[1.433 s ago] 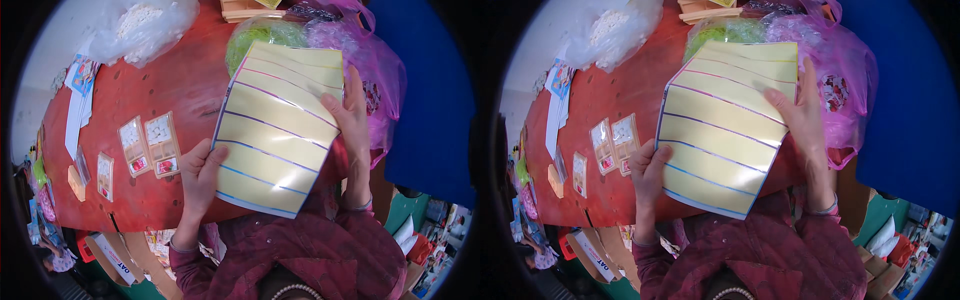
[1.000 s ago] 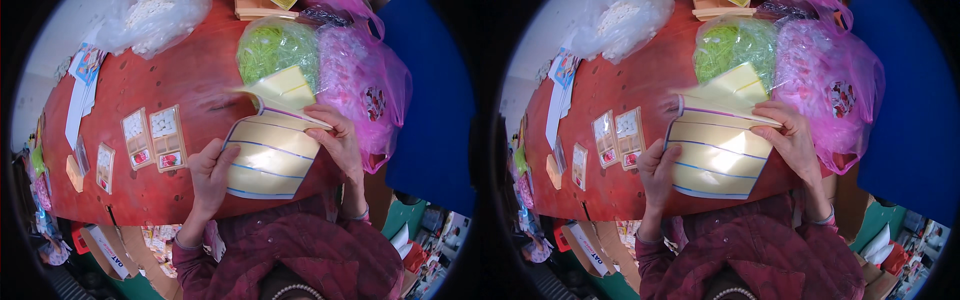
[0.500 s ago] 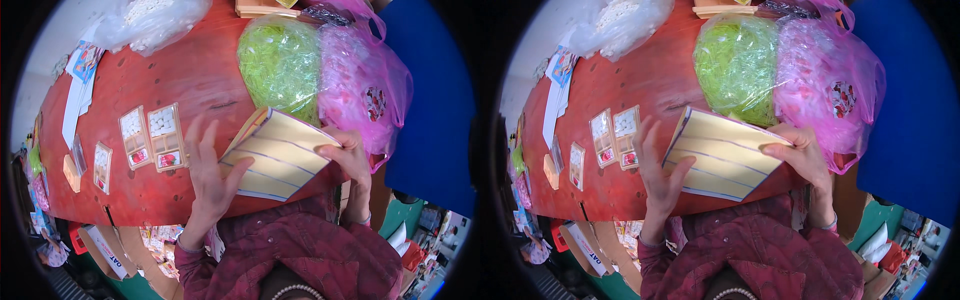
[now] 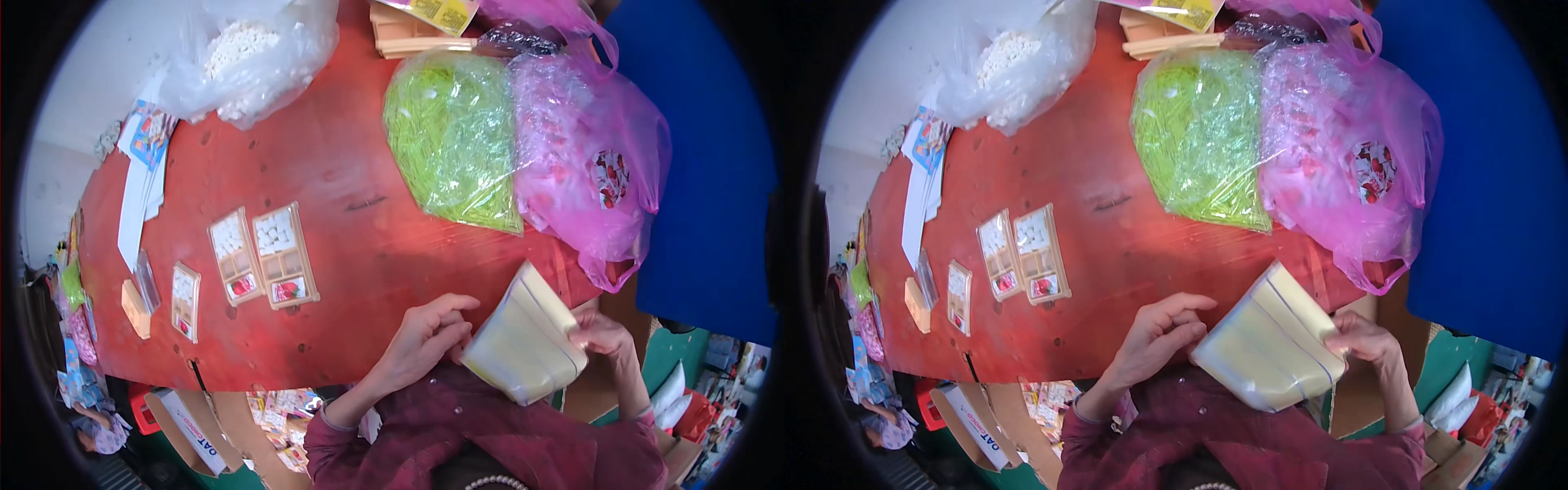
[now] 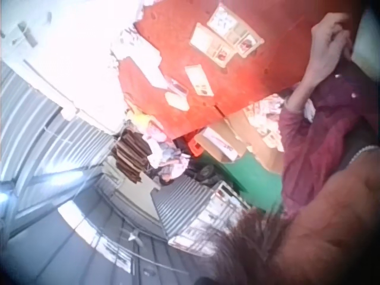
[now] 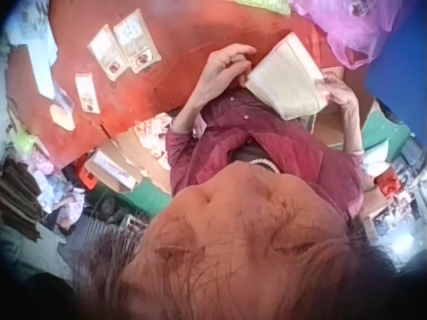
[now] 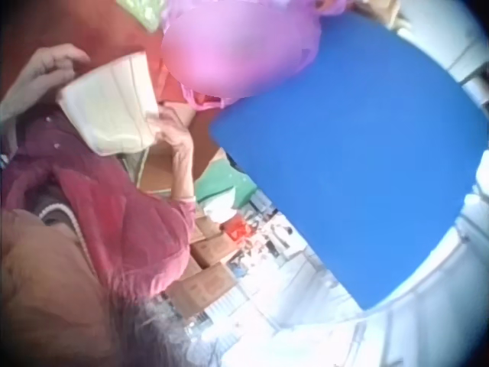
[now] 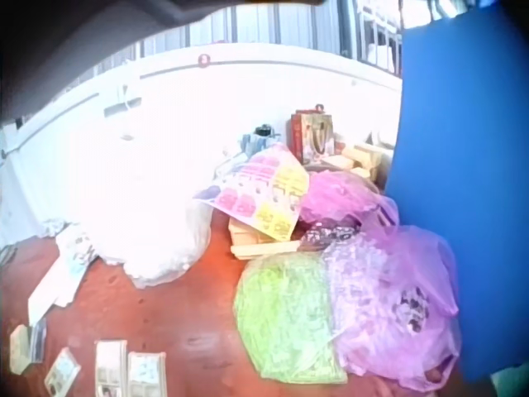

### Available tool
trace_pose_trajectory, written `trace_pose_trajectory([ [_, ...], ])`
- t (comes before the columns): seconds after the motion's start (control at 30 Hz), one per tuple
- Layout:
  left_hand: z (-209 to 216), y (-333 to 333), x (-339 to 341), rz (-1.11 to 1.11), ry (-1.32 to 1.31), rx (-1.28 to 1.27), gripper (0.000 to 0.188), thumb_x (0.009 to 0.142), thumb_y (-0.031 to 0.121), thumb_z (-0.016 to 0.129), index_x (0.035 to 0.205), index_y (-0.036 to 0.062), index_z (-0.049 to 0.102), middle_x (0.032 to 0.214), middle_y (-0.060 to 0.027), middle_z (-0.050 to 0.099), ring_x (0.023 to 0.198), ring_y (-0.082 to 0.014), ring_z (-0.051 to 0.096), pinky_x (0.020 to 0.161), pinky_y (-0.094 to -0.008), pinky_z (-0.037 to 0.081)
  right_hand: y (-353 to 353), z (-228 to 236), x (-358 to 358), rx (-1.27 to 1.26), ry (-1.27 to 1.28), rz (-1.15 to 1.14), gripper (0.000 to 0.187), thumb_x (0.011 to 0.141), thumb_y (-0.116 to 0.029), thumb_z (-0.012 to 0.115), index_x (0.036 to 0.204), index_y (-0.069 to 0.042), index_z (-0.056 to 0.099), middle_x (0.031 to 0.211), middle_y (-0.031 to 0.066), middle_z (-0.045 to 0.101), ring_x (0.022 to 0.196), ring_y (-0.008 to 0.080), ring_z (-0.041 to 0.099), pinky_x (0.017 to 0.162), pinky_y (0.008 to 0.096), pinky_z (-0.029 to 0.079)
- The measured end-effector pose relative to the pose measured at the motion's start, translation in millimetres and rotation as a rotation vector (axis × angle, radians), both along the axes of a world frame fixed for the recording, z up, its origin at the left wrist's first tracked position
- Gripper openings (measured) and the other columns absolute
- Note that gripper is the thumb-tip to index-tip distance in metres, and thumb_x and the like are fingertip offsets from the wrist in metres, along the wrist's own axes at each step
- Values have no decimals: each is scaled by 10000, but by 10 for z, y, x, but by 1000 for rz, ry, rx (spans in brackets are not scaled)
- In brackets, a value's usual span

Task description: Applying adhesive labels to the bottom of plastic trays containing food items.

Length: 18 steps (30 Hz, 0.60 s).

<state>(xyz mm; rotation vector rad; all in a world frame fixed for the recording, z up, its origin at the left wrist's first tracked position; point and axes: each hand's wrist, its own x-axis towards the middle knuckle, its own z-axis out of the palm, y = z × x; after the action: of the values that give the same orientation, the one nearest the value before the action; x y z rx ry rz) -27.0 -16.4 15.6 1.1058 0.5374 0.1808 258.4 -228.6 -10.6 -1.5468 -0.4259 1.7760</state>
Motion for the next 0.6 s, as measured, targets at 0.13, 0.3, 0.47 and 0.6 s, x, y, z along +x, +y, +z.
trace_pose_trajectory([
  [0.13,-66,-30,20,-25,15,0,242,913,37,493,1146,-10,533,783,-62,626,623,-88,588,594,-204,469,-228,-72,-101,-436,101,47,355,756,-197,724,1021,22,638,836,38,662,764,113,616,647,238,495],
  [0.3,30,106,44,-58,27,63,209,907,48,506,1098,-10,566,785,-67,626,641,-94,595,603,-211,474,-345,-885,55,-460,-89,87,415,752,-126,708,1129,-15,575,894,73,652,804,155,620,691,270,522],
  [0.47,208,702,154,47,-22,27,178,889,77,533,1033,-5,597,773,-80,634,641,-116,606,580,-228,483,-382,-1500,-161,-431,19,-311,439,805,-152,644,1215,-96,498,1037,51,618,912,188,621,725,312,512],
  [0.6,426,1454,470,297,29,48,195,891,126,541,1038,7,587,781,-88,644,637,-135,611,594,-238,488,-599,-2393,-343,-438,203,-650,376,808,-247,653,1136,-110,533,1066,37,614,940,209,605,713,363,502],
])
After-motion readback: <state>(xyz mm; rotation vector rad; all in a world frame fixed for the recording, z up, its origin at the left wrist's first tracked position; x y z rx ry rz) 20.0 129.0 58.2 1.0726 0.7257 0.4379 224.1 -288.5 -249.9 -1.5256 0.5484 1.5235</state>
